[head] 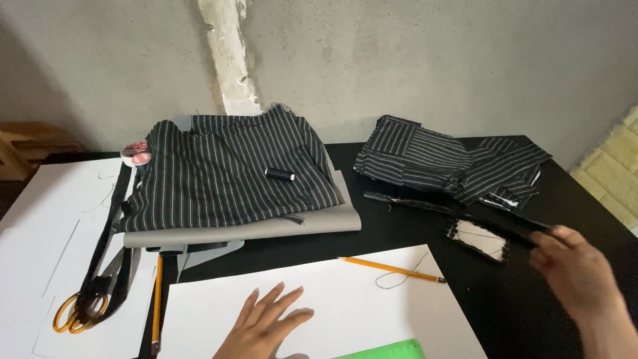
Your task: The person is drafting a pattern on white paper using a pencil and a green ruler, while fabric pieces are laid out on the table.
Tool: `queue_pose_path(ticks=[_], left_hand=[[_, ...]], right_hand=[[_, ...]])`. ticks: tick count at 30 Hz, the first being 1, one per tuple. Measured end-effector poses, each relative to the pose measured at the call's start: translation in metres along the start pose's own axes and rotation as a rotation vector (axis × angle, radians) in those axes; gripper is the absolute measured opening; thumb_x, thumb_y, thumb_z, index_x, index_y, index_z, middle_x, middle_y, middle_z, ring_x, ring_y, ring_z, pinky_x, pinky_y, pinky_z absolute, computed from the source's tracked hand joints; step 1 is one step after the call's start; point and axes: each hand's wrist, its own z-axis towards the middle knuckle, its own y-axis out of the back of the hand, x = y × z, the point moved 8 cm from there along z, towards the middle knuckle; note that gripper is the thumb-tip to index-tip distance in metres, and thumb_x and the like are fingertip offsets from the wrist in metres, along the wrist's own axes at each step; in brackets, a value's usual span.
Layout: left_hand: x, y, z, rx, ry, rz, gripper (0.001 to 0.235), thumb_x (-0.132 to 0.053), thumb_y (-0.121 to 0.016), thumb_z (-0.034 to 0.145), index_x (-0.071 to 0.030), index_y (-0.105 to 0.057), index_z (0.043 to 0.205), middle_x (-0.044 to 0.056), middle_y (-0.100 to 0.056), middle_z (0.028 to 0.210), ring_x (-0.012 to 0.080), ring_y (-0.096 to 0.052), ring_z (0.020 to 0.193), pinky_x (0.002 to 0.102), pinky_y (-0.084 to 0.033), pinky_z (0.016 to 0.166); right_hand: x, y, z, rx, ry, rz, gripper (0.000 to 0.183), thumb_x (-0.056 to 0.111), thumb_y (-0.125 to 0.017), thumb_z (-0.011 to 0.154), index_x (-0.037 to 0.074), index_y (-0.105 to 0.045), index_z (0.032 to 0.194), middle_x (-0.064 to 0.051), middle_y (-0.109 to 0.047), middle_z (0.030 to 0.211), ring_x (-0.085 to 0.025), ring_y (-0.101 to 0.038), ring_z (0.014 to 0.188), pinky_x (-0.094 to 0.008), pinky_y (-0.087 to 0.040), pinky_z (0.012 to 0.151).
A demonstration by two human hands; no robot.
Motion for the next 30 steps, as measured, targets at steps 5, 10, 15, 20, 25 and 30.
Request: queue_pose_path(ticks=[5,10,15,20,25,30], left_hand=[[-0.006,0.009,-0.003,-0.174,-0.079,0.039,0.057,-0.062,-0.051,0.089,-0.022,-0.054,0.130,0.005,-0.031,0.149,0.0324,-0.020,0.137,0.057,-0.009,0.104],[-0.006,0.010,0.000,-0.106,-0.033,0.004,0.061,-0.066,-0.044,0.089,-0.023,-0.053,0.131,0.004,-0.029,0.149,0.0314,-0.016,0.137,0.057,-0.006,0.105],[-0.002,0.005,0.002,0.021,0.033,-0.035,0.067,-0.070,-0.041,0.086,-0.025,-0.049,0.134,0.002,-0.023,0.151,0.0305,-0.010,0.139,0.059,-0.002,0.105],[-0.011,0.040,0.004,-0.148,0.058,-0.320,0.046,-0.035,-0.068,0.084,-0.022,-0.058,0.127,-0.004,-0.046,0.140,0.0196,-0.026,0.138,0.057,-0.006,0.108],[-0.066,0.108,0.057,-0.403,-0.062,-0.646,0.060,-0.028,-0.061,0.087,-0.012,-0.036,0.138,0.007,-0.043,0.142,0.0198,-0.039,0.132,0.039,-0.032,0.105],[-0.120,0.104,0.137,-0.260,-0.224,-1.346,0.071,-0.016,-0.055,0.085,-0.011,-0.020,0.146,0.011,-0.037,0.146,0.0166,-0.028,0.139,0.036,-0.030,0.109]], right_hand=[[0.082,-0.053,-0.008,-0.255,-0.225,-0.082,0.023,0.005,-0.046,0.097,0.025,-0.036,0.104,-0.006,-0.052,0.098,-0.019,-0.048,0.078,-0.039,-0.042,0.078],[0.143,-0.102,0.024,0.062,-0.086,0.147,0.021,0.009,-0.055,0.088,0.029,-0.056,0.094,0.002,-0.056,0.091,-0.017,-0.055,0.085,-0.059,-0.047,0.096],[0.197,-0.169,0.043,0.277,-0.021,0.318,0.028,0.008,-0.048,0.097,0.030,-0.064,0.092,0.005,-0.057,0.091,-0.014,-0.053,0.090,-0.053,-0.042,0.107],[0.239,-0.267,0.030,0.415,-0.160,0.515,0.024,-0.006,-0.046,0.083,0.010,-0.062,0.091,-0.004,-0.052,0.082,-0.007,-0.038,0.061,-0.016,-0.034,0.049],[0.247,-0.341,0.005,0.539,-0.232,0.479,0.025,-0.007,-0.049,0.086,0.007,-0.062,0.101,-0.014,-0.061,0.093,-0.010,-0.044,0.063,-0.021,-0.039,0.057],[0.239,-0.377,-0.023,0.508,-0.349,0.430,0.031,-0.008,-0.052,0.081,0.007,-0.052,0.109,-0.017,-0.057,0.096,-0.014,-0.041,0.059,-0.027,-0.038,0.057]])
